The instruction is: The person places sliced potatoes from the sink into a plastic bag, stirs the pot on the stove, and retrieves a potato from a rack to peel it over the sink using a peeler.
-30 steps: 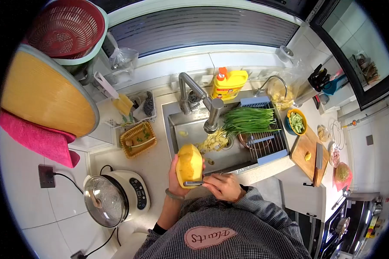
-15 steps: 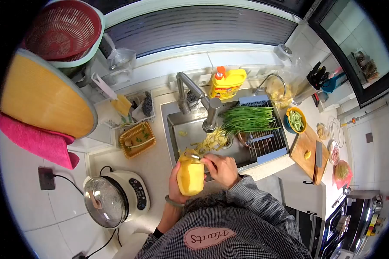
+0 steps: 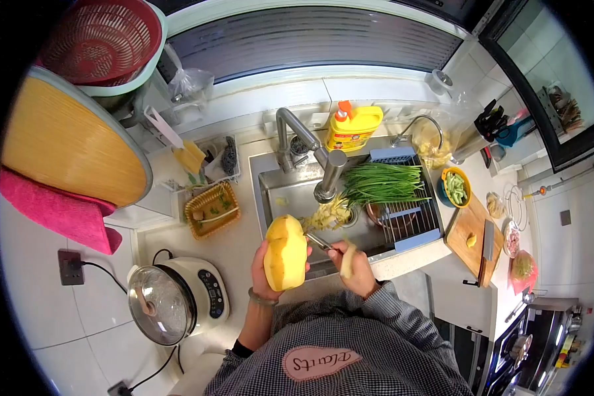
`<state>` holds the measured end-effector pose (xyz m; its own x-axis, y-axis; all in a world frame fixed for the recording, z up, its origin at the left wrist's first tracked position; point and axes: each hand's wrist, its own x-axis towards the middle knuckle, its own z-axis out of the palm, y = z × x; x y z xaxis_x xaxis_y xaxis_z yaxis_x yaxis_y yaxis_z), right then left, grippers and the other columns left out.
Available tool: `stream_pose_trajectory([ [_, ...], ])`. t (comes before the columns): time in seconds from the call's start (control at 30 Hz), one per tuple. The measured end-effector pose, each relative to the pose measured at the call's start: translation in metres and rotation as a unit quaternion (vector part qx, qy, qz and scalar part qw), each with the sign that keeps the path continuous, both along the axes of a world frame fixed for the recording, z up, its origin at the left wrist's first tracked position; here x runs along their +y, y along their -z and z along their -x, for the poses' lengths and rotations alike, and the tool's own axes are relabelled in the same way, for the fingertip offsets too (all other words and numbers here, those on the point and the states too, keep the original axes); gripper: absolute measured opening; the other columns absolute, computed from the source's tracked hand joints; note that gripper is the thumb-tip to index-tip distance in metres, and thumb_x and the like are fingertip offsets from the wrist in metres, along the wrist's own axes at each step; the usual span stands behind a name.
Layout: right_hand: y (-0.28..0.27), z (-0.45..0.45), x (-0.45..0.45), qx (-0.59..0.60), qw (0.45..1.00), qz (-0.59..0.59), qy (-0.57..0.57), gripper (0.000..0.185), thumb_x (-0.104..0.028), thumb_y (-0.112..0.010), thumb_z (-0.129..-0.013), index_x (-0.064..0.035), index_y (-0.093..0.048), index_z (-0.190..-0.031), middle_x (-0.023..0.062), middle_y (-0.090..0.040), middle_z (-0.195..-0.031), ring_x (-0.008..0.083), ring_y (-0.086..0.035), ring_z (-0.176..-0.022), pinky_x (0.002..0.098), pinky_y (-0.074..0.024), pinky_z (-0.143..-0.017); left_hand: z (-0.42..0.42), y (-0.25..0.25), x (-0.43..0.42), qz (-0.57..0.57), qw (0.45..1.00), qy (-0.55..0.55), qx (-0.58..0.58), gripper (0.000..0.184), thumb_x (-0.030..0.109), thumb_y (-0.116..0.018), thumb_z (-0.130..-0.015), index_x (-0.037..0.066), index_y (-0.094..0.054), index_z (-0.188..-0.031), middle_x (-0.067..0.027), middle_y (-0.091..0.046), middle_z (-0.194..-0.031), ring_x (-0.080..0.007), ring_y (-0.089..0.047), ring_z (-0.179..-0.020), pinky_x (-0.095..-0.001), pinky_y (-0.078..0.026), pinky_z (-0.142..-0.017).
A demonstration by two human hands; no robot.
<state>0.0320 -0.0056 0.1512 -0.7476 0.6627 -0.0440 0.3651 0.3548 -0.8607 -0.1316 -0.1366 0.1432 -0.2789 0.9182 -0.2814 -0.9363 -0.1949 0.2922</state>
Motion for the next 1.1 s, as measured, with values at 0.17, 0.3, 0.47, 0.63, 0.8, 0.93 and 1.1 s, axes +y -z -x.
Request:
stream_pose_trajectory([
  [0.17, -0.027, -0.004, -0.012, 0.054, 0.994, -0.077, -0.059, 0.019, -0.021, -0.059, -0.092, -0.0035, -0.062, -0.099, 0.0170, -0.065, -0.078, 0.0345, -0.064, -0.067, 0.0388, -0.0499, -0.058, 0.004, 0.011, 0.010, -0.015, 1.000, 0.002, 0.027, 0.060, 0.050, -0.029, -0.099, 0.003, -0.044, -0.133, -0.0206, -0.056, -0.125, -0.0324, -0.061, -0.105, -0.0448, -0.056, -0.079],
  [0.3, -0.024, 0.007, -0.019, 0.095, 0.983, -0.090, -0.129, 0.016, -0.020, -0.061, -0.090, -0.0057, -0.065, -0.096, 0.0150, -0.066, -0.077, 0.0327, -0.065, -0.066, 0.0403, -0.0506, -0.056, -0.004, 0.006, 0.023, 0.054, 0.997, -0.033, 0.041, 0.058, 0.050, -0.031, -0.099, 0.003, -0.048, -0.128, -0.0182, -0.061, -0.117, -0.0283, -0.064, -0.098, -0.0420, -0.056, -0.078],
  [0.47, -0.022, 0.008, -0.017, 0.054, 0.971, -0.170, -0.160, 0.013, -0.015, -0.064, -0.086, -0.0067, -0.067, -0.096, 0.0152, -0.065, -0.071, 0.0317, -0.064, -0.061, 0.0397, -0.0504, -0.054, -0.009, 0.005, 0.025, 0.093, 0.992, -0.076, 0.036, 0.047, 0.048, -0.041, -0.097, 0.006, -0.053, -0.116, -0.0123, -0.065, -0.099, -0.0242, -0.066, -0.083, -0.0386, -0.057, -0.070],
  [0.63, 0.001, 0.025, 0.006, 0.035, 0.985, -0.155, -0.066, 0.014, -0.018, -0.062, -0.087, -0.0066, -0.067, -0.092, 0.0160, -0.063, -0.066, 0.0333, -0.063, -0.057, 0.0403, -0.0508, -0.054, -0.021, -0.001, 0.020, 0.107, 0.993, -0.056, 0.003, 0.047, 0.048, -0.041, -0.097, 0.006, -0.053, -0.115, -0.0118, -0.065, -0.098, -0.0247, -0.066, -0.081, -0.0394, -0.057, -0.067],
  [0.8, 0.039, 0.037, 0.042, -0.086, 0.978, -0.185, -0.038, 0.019, -0.022, -0.059, -0.089, -0.0052, -0.066, -0.093, 0.0194, -0.064, -0.071, 0.0341, -0.064, -0.061, 0.0428, -0.0491, -0.054, -0.026, -0.004, 0.015, 0.108, 0.994, -0.013, 0.025, 0.055, 0.053, -0.034, -0.098, 0.005, -0.051, -0.119, -0.0156, -0.063, -0.103, -0.0246, -0.065, -0.082, -0.0396, -0.057, -0.064],
  [0.93, 0.031, 0.035, 0.042, -0.059, 0.998, -0.027, -0.015, 0.020, -0.020, -0.056, -0.091, -0.0011, -0.063, -0.094, 0.0198, -0.063, -0.072, 0.0348, -0.062, -0.061, 0.0392, -0.0465, -0.055, -0.019, -0.001, 0.012, 0.111, 0.993, -0.031, 0.032, 0.057, 0.055, -0.032, -0.098, 0.008, -0.047, -0.125, -0.0153, -0.062, -0.103, -0.0235, -0.065, -0.081, -0.0385, -0.057, -0.064],
  [1.1, -0.006, 0.019, 0.004, 0.039, 0.990, 0.080, -0.110, 0.021, -0.023, -0.061, -0.091, -0.0038, -0.064, -0.099, 0.0189, -0.064, -0.075, 0.0330, -0.062, -0.061, 0.0367, -0.0467, -0.055, -0.011, 0.017, 0.021, 0.170, 0.972, -0.121, 0.109, 0.050, 0.051, -0.032, -0.100, 0.009, -0.051, -0.118, -0.0101, -0.064, -0.100, -0.0213, -0.066, -0.079, -0.0372, -0.057, -0.070],
])
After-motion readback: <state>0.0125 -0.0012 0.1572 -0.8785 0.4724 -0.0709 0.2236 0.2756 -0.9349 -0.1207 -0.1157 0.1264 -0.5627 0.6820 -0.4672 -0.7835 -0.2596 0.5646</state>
